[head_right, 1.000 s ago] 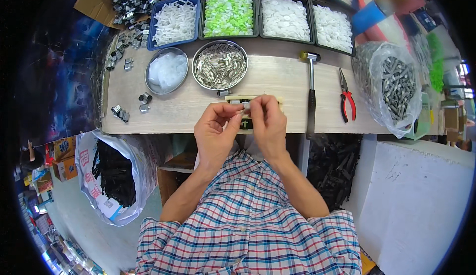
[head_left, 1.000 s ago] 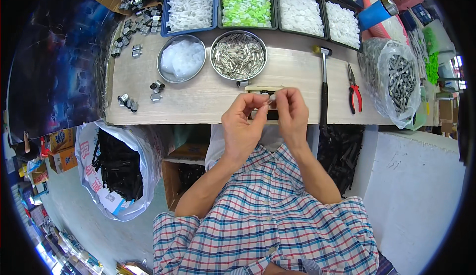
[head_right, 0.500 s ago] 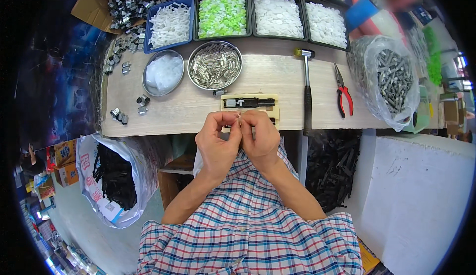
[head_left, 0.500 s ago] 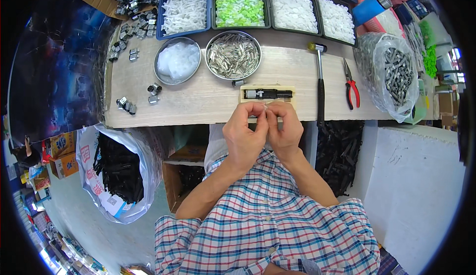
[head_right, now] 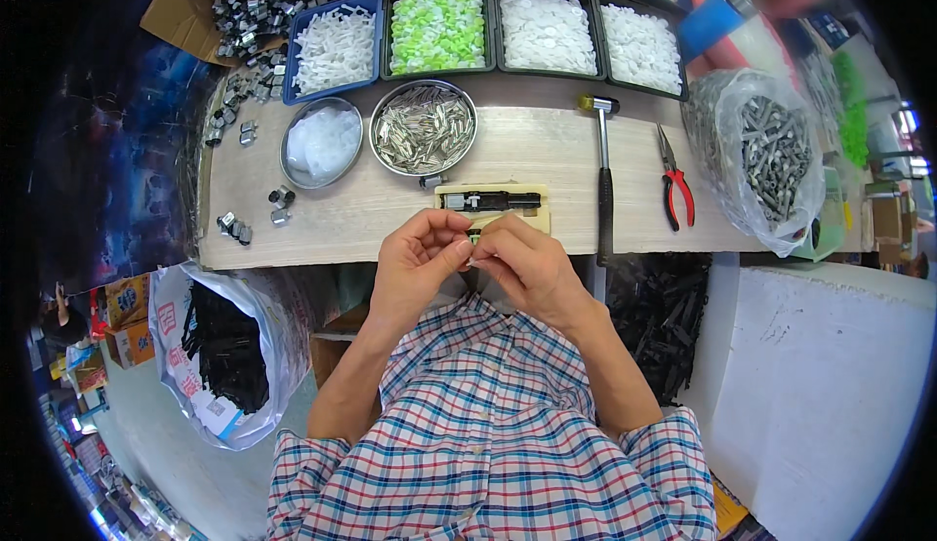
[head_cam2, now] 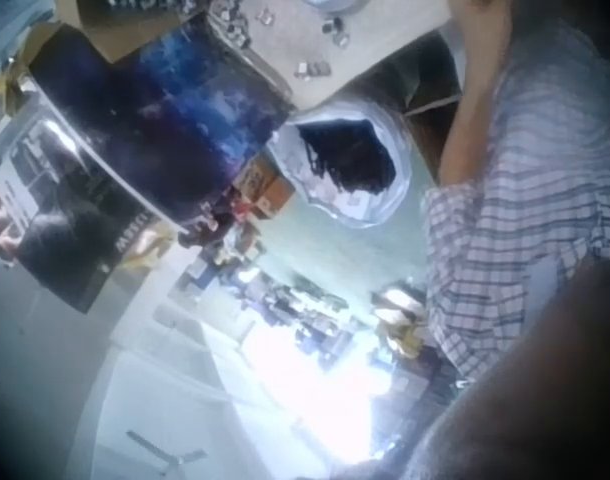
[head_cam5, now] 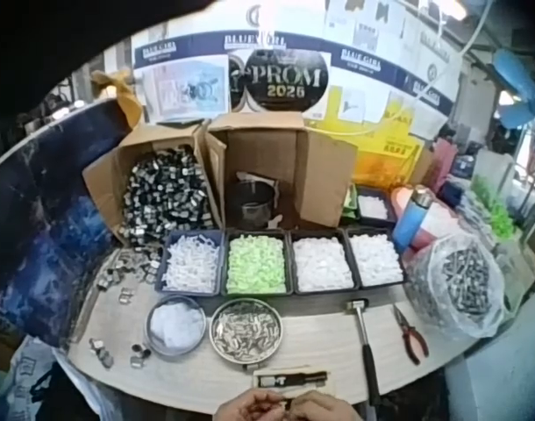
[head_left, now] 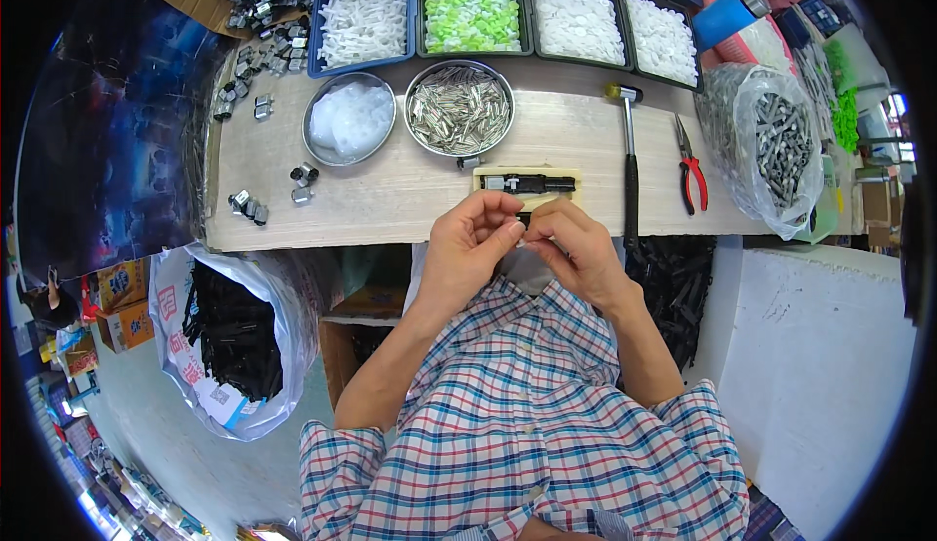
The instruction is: Assembling small metal and plastic components into black housings using a hammer and pliers at a workbench.
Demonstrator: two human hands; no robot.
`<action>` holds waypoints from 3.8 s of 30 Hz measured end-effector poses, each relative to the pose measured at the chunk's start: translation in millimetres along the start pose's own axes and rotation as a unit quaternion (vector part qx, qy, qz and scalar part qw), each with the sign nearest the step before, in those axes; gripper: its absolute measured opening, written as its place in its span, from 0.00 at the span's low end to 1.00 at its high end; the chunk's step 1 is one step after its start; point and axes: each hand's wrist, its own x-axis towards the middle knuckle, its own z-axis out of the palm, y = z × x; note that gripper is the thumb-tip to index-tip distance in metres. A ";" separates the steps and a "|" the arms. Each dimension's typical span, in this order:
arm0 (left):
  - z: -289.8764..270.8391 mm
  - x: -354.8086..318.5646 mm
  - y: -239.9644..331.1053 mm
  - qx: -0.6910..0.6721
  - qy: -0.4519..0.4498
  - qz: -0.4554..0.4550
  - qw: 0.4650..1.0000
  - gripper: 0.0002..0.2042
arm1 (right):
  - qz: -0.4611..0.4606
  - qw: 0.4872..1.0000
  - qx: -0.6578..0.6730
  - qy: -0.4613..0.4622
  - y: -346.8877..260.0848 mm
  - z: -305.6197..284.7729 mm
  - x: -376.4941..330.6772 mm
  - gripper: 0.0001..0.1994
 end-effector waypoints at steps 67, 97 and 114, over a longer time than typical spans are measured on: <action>-32.8 119.8 -10.3 0.587 0.167 0.290 0.737 0.09 | -0.039 0.933 -0.339 0.118 142.7 -109.3 172.8 0.04; 18.3 25.8 11.0 0.083 0.097 0.093 0.988 0.09 | 0.119 0.949 0.155 0.249 28.7 16.8 28.0 0.05; 37.0 -7.0 -6.6 0.040 0.077 0.026 0.996 0.09 | -0.123 0.951 -0.125 0.253 6.3 33.8 -15.1 0.13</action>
